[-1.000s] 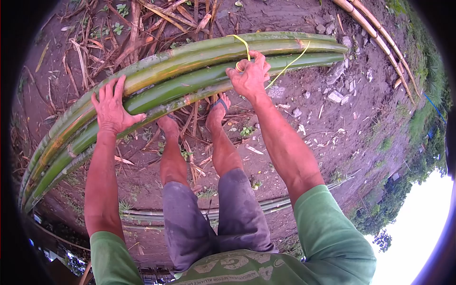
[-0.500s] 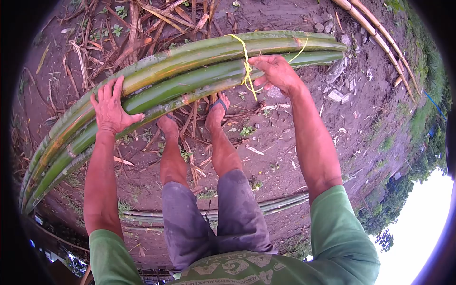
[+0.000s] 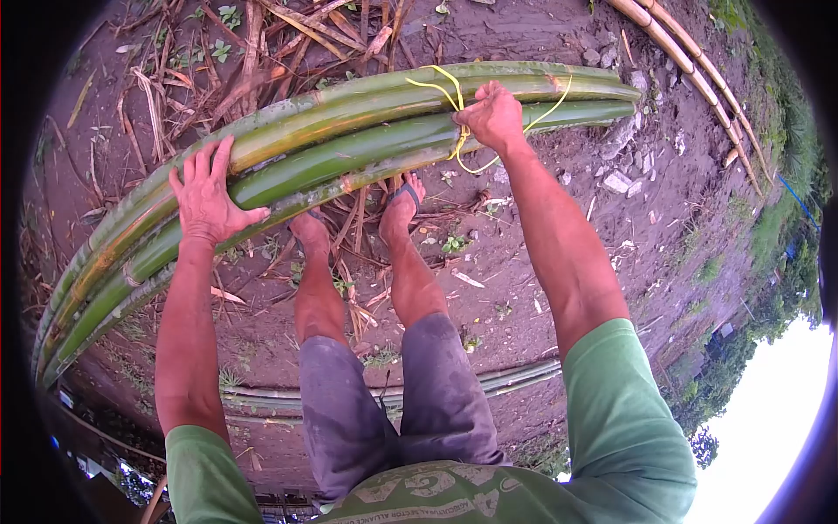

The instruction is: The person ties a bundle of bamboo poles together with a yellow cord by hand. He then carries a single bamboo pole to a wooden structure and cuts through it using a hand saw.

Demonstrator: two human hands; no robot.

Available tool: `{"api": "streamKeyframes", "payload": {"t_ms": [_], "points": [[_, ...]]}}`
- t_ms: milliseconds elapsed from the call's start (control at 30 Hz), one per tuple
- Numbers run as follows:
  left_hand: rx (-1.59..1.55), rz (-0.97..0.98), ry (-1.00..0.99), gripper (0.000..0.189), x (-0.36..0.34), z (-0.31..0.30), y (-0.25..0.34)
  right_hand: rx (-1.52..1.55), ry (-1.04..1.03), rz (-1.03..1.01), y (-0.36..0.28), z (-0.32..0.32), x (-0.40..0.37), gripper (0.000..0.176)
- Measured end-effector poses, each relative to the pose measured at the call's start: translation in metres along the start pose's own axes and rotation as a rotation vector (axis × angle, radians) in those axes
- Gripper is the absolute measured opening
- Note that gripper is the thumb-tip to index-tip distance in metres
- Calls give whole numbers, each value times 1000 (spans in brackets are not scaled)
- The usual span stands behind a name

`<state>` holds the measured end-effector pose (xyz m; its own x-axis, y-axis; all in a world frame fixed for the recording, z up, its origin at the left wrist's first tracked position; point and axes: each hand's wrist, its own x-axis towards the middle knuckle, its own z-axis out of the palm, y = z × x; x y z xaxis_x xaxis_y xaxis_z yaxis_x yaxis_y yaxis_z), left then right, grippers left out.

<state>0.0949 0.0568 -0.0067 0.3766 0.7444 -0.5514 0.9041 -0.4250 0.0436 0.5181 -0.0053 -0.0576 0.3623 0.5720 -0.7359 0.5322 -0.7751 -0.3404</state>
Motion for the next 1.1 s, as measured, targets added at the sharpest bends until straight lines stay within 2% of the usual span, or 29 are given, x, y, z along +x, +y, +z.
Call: {"api": "streamKeyframes", "payload": {"t_ms": [100, 233, 333, 433, 600, 700, 733, 800, 833, 867, 933, 1000, 1100], "points": [[8, -10, -17, 124, 0, -2, 2, -271, 125, 37, -19, 12, -2, 38], [-4, 0, -6, 123, 0, -3, 1, -376, 177, 28, -32, 22, -9, 30], [-10, -5, -17, 123, -1, -4, 2, -270, 28, -95, -7, 11, 11, 31], [-19, 3, 0, 123, 0, -4, 0, -346, -122, -183, -11, -7, 14, 33], [-9, -5, -16, 123, 1, -4, 1, -380, 51, -164, -3, 14, -1, 28], [-21, -4, -18, 124, 1, -4, 0, -205, 15, -175, 2, 8, -5, 30], [-20, -6, -16, 124, 0, -4, 0, -173, 2, -194, 11, 7, 1, 35], [-22, -2, -10, 124, 0, -4, 0, -97, -2, -225, 56, 14, 19, 33], [-23, 0, -11, 124, 1, -4, 0, -60, -2, -236, 56, 13, 16, 33], [-26, 1, -10, 124, 1, -3, 0, 427, -61, -119, 62, 12, -1, 24], [-33, -2, -15, 123, -1, -2, 0, 1091, -305, 152, 78, -6, -37, 16], [-35, -4, -14, 123, 1, -4, 0, 1530, -131, 214, 88, 10, -86, 16], [-30, -1, -10, 124, 1, -4, 0, 1396, 231, 496, 89, 19, -117, 24]]}}
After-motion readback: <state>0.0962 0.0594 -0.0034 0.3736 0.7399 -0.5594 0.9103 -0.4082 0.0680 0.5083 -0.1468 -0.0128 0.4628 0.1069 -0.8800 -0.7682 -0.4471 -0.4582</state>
